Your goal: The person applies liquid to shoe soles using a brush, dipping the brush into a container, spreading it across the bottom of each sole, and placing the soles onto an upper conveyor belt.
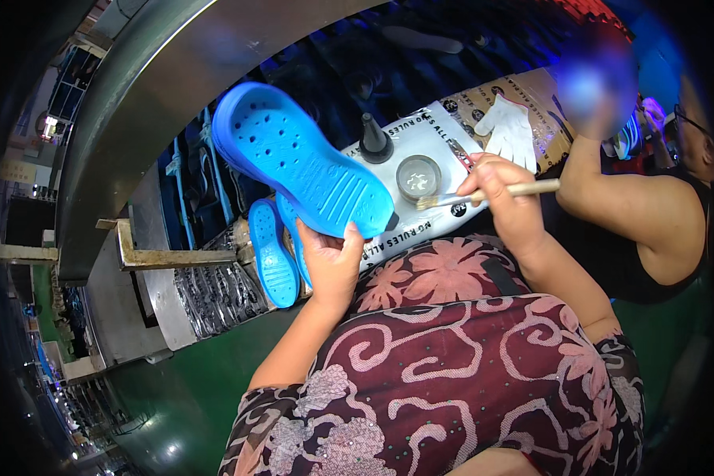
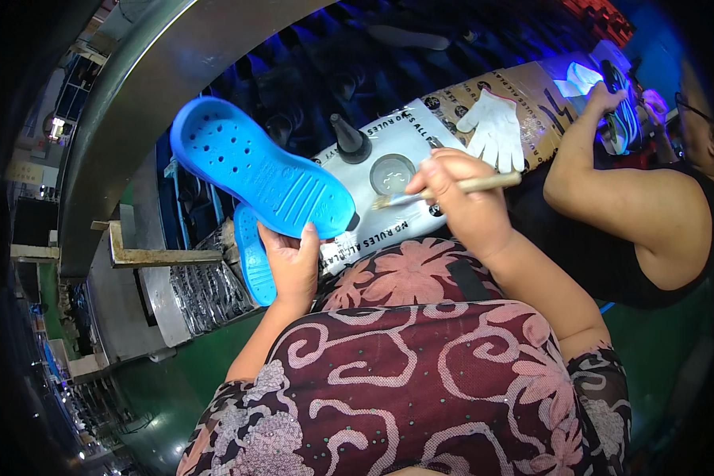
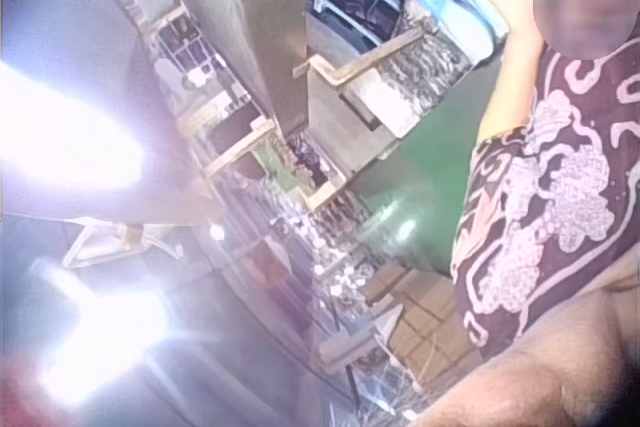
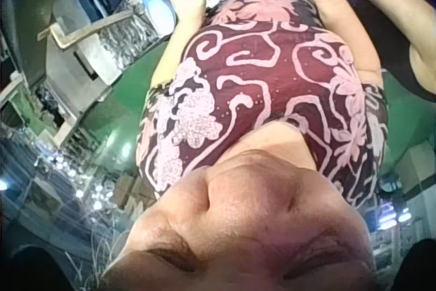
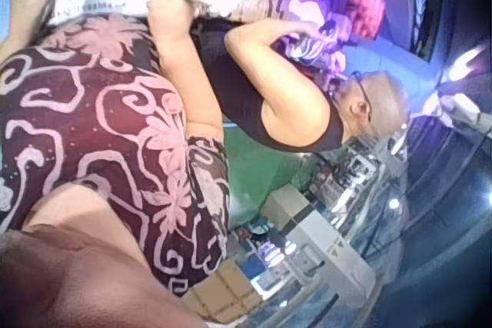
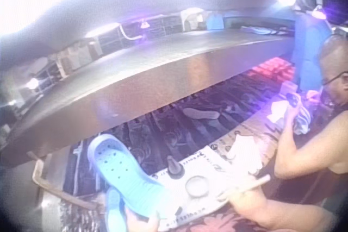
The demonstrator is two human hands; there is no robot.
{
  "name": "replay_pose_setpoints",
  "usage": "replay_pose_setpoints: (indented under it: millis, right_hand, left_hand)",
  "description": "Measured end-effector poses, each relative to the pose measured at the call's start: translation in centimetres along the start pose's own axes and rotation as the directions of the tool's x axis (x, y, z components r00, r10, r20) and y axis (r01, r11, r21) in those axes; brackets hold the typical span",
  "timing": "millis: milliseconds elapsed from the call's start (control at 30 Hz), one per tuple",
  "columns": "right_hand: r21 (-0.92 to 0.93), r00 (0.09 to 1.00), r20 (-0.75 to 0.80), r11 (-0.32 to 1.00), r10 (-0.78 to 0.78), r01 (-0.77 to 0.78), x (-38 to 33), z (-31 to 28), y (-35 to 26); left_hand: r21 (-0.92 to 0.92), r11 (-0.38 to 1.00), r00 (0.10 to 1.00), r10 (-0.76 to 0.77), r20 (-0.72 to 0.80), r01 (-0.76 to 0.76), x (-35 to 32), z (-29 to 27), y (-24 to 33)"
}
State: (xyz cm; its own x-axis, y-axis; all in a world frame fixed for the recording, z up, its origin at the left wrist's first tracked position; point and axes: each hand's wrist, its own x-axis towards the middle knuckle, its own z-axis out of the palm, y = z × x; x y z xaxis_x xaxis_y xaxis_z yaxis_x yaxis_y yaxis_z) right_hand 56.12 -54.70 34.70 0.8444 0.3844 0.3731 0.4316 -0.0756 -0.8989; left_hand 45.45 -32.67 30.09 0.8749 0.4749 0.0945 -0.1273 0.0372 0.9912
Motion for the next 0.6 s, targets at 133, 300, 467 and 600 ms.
replay_pose_setpoints:
  millis: [133,300,467,600]
  right_hand:
    - [-0.158,0.957,0.078,0.944,-0.279,0.289,0.4,0.7,-0.8]
    - [-0.194,0.937,0.105,0.917,-0.334,0.348,0.8,1.4,-0.2]
    - [-0.287,0.937,0.126,0.892,-0.325,0.348,1.0,1.4,0.3]
    - [-0.275,0.960,0.086,0.919,-0.267,0.281,1.0,1.0,0.2]
  left_hand:
    - [0.071,0.975,0.977,0.210,0.040,-0.213,0.9,1.7,-0.1]
    - [0.130,0.926,0.935,0.346,0.081,-0.354,1.1,2.5,-0.3]
    - [0.224,0.819,0.849,0.515,0.120,-0.528,1.5,2.2,-1.1]
    - [0.282,0.776,0.826,0.536,0.174,-0.564,1.4,1.8,-1.6]
